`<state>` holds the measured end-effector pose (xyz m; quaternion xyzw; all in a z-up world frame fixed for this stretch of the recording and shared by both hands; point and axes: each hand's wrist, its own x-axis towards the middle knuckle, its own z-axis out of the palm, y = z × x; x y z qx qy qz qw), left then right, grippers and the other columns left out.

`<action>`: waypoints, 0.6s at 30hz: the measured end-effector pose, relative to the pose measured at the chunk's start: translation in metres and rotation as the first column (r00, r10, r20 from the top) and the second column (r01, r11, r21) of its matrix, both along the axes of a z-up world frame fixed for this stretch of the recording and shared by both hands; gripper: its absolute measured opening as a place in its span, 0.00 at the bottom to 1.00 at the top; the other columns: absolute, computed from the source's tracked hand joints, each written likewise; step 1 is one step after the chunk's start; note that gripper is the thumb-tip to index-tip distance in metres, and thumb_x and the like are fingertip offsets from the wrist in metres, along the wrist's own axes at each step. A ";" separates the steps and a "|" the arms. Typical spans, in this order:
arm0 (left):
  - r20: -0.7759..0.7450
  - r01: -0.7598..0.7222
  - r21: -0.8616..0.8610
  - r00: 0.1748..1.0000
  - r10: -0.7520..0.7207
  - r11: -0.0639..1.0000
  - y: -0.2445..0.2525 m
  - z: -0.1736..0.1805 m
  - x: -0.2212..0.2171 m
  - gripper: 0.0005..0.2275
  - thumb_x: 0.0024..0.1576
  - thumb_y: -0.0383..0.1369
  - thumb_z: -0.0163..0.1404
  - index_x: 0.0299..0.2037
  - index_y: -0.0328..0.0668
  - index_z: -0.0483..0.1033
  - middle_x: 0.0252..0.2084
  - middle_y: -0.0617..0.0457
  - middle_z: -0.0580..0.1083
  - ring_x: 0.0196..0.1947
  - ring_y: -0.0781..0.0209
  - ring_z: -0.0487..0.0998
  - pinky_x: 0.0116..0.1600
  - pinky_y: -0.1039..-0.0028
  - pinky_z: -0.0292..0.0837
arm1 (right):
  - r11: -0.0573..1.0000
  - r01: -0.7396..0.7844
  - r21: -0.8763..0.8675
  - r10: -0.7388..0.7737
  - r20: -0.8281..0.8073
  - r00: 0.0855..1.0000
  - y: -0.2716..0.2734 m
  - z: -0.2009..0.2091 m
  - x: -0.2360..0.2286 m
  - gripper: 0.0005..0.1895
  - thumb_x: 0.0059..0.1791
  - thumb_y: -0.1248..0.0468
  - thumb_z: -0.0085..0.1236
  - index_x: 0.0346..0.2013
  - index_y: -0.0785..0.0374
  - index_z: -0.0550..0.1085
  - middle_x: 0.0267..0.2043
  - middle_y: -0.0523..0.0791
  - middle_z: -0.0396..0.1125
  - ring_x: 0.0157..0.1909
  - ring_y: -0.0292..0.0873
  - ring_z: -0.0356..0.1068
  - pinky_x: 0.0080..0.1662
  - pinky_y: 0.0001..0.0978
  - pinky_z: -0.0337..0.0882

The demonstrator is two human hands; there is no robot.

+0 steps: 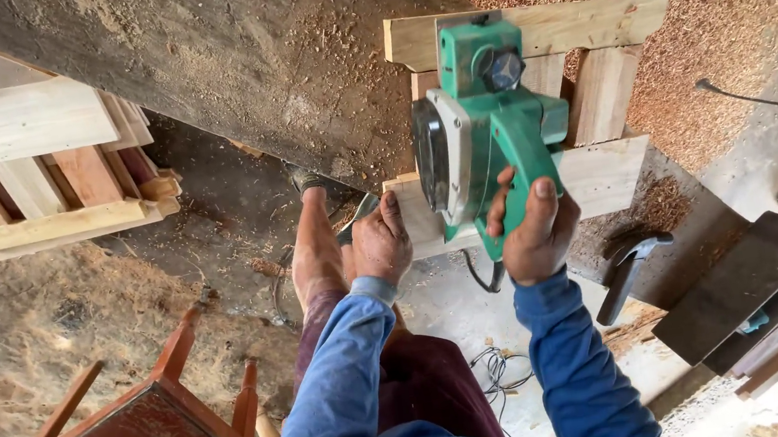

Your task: Constructing a wooden furniture component using a hammer and an electric planer.

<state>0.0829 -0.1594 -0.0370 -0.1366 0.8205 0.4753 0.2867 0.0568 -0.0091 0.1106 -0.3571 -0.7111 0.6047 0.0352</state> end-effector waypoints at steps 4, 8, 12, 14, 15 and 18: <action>-0.025 -0.011 0.017 1.000 0.011 1.000 -0.001 0.004 -0.003 0.29 0.69 0.48 0.33 0.27 0.31 0.76 0.25 0.30 0.72 0.30 0.26 0.75 0.36 0.47 0.70 | 1.000 0.011 0.015 -0.010 -0.017 1.000 0.004 0.001 -0.028 0.35 0.57 0.37 0.40 0.44 0.71 0.71 0.22 0.46 0.61 0.20 0.39 0.60 0.25 0.31 0.60; -0.038 -0.031 0.039 0.999 0.032 0.999 -0.001 0.008 -0.006 0.29 0.68 0.49 0.33 0.28 0.31 0.77 0.26 0.30 0.73 0.31 0.27 0.75 0.36 0.47 0.70 | 0.999 -0.026 0.042 0.027 -0.030 0.999 0.007 0.001 -0.049 0.36 0.57 0.36 0.38 0.44 0.69 0.71 0.22 0.45 0.61 0.20 0.39 0.61 0.25 0.31 0.61; -0.032 -0.037 0.024 0.999 0.037 0.999 -0.002 -0.004 0.007 0.31 0.69 0.51 0.31 0.27 0.29 0.77 0.26 0.29 0.74 0.30 0.27 0.75 0.36 0.49 0.70 | 0.999 -0.044 0.025 0.046 -0.084 0.995 0.008 -0.002 -0.054 0.36 0.58 0.36 0.39 0.44 0.70 0.70 0.22 0.46 0.60 0.20 0.40 0.61 0.25 0.32 0.61; 0.119 -0.028 0.025 0.993 0.025 0.999 -0.003 -0.020 0.018 0.35 0.70 0.51 0.27 0.26 0.24 0.73 0.23 0.31 0.72 0.23 0.36 0.75 0.34 0.53 0.69 | 0.996 -0.067 0.050 0.071 -0.086 0.994 0.009 -0.006 -0.047 0.35 0.57 0.37 0.36 0.44 0.69 0.70 0.20 0.45 0.60 0.17 0.39 0.60 0.22 0.33 0.65; 0.116 -0.029 0.025 0.993 0.026 0.999 -0.003 -0.021 0.023 0.35 0.70 0.51 0.27 0.26 0.24 0.73 0.23 0.31 0.72 0.23 0.36 0.75 0.34 0.53 0.69 | 0.996 -0.068 0.050 0.072 -0.089 0.993 0.005 -0.002 -0.034 0.35 0.57 0.37 0.36 0.44 0.69 0.70 0.20 0.45 0.60 0.17 0.39 0.60 0.22 0.33 0.65; 0.107 -0.364 0.439 0.929 0.354 0.821 -0.003 -0.024 0.046 0.34 0.69 0.55 0.26 0.39 0.28 0.79 0.32 0.39 0.79 0.32 0.53 0.78 0.40 0.61 0.73 | 0.999 -0.047 0.009 0.047 -0.008 0.999 -0.010 0.005 0.016 0.34 0.57 0.38 0.36 0.45 0.69 0.70 0.19 0.46 0.62 0.18 0.39 0.62 0.23 0.33 0.65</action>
